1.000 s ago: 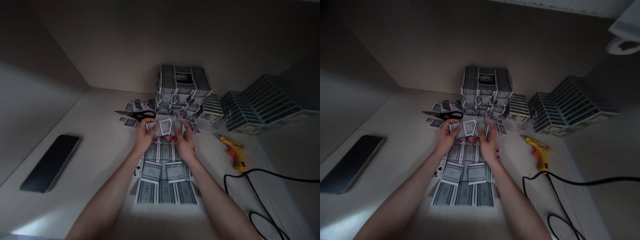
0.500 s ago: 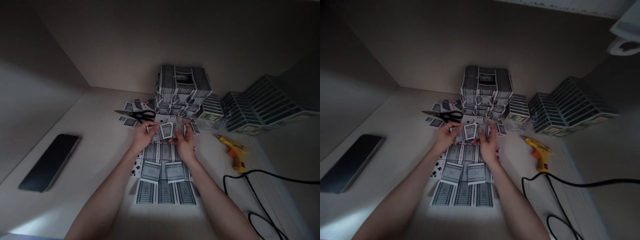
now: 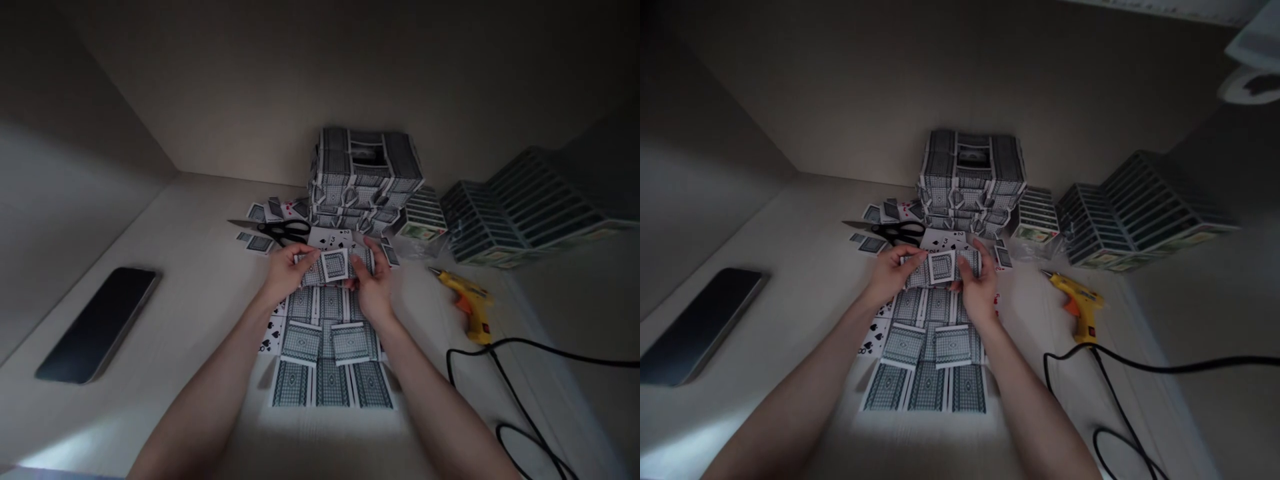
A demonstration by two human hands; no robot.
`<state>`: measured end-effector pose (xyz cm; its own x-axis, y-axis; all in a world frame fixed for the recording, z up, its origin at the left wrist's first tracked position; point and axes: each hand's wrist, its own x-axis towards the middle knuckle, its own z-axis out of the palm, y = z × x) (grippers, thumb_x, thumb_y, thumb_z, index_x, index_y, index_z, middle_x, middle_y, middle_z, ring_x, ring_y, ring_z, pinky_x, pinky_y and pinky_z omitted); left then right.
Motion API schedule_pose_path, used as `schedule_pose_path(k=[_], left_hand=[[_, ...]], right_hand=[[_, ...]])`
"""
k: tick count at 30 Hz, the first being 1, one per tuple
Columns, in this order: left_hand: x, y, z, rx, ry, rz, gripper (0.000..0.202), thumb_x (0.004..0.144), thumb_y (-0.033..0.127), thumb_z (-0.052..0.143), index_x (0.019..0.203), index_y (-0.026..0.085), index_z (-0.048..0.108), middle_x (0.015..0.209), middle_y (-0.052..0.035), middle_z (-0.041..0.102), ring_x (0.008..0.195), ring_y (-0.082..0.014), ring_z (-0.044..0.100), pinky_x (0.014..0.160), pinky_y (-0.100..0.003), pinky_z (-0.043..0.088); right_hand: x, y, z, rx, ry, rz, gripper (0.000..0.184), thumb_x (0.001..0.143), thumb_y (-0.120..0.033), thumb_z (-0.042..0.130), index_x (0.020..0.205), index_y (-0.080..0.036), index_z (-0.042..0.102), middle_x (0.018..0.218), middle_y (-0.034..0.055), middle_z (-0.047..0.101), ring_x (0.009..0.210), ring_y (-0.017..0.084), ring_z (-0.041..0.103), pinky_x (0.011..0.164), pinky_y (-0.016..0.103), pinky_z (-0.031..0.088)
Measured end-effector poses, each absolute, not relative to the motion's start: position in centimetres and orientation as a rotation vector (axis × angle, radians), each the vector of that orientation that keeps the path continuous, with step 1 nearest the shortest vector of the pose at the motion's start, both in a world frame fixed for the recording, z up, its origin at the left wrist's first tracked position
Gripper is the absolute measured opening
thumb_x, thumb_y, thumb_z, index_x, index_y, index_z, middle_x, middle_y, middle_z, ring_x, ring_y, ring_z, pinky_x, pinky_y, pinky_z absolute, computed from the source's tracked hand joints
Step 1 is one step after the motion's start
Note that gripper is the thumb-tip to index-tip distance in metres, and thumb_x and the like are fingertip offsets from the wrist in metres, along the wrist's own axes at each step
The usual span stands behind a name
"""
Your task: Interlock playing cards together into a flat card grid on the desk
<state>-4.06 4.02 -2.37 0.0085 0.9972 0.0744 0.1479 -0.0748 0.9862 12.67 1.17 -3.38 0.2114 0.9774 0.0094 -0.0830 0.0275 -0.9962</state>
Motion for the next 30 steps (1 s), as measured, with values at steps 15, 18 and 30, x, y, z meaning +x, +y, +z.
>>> schedule_pose_path(k=[15, 18, 30], left_hand=[[-3.7, 3.7, -1.8, 1.432, 1.285, 1.180, 0.030, 0.075, 0.046, 0.061, 0.080, 0.017, 0.067, 0.077, -0.0012, 0.068, 0.071, -0.0147, 0.058, 0.064, -0.023, 0.045], [-3.5, 3.6, -1.7, 1.438, 1.315, 1.154, 0.032, 0.077, 0.047, 0.057, 0.079, 0.016, 0.065, 0.073, -0.0002, 0.065, 0.069, -0.0135, 0.056, 0.062, -0.022, 0.043], [-3.4, 3.5, -1.7, 1.390, 1.284, 1.170, 0.033, 0.082, 0.046, 0.050, 0.072, 0.015, 0.058, 0.068, 0.0010, 0.060, 0.061, -0.0107, 0.049, 0.055, -0.021, 0.037]], right_hand=[[12.2, 0.9, -1.4, -1.294, -1.009, 1.142, 0.049, 0.078, -0.043, 0.058, 0.123, -0.025, 0.049, 0.094, 0.0034, 0.061, 0.037, 0.004, 0.043, 0.033, 0.022, 0.038], [12.1, 0.7, -1.2, -1.318, -1.092, 1.170, 0.050, 0.081, -0.044, 0.055, 0.126, -0.024, 0.046, 0.085, 0.0025, 0.061, 0.036, 0.006, 0.045, 0.036, 0.024, 0.040], [11.9, 0.5, -2.0, -1.298, -1.277, 1.191, 0.046, 0.086, -0.044, 0.047, 0.128, -0.026, 0.039, 0.088, 0.0028, 0.059, 0.037, 0.007, 0.047, 0.037, 0.025, 0.042]])
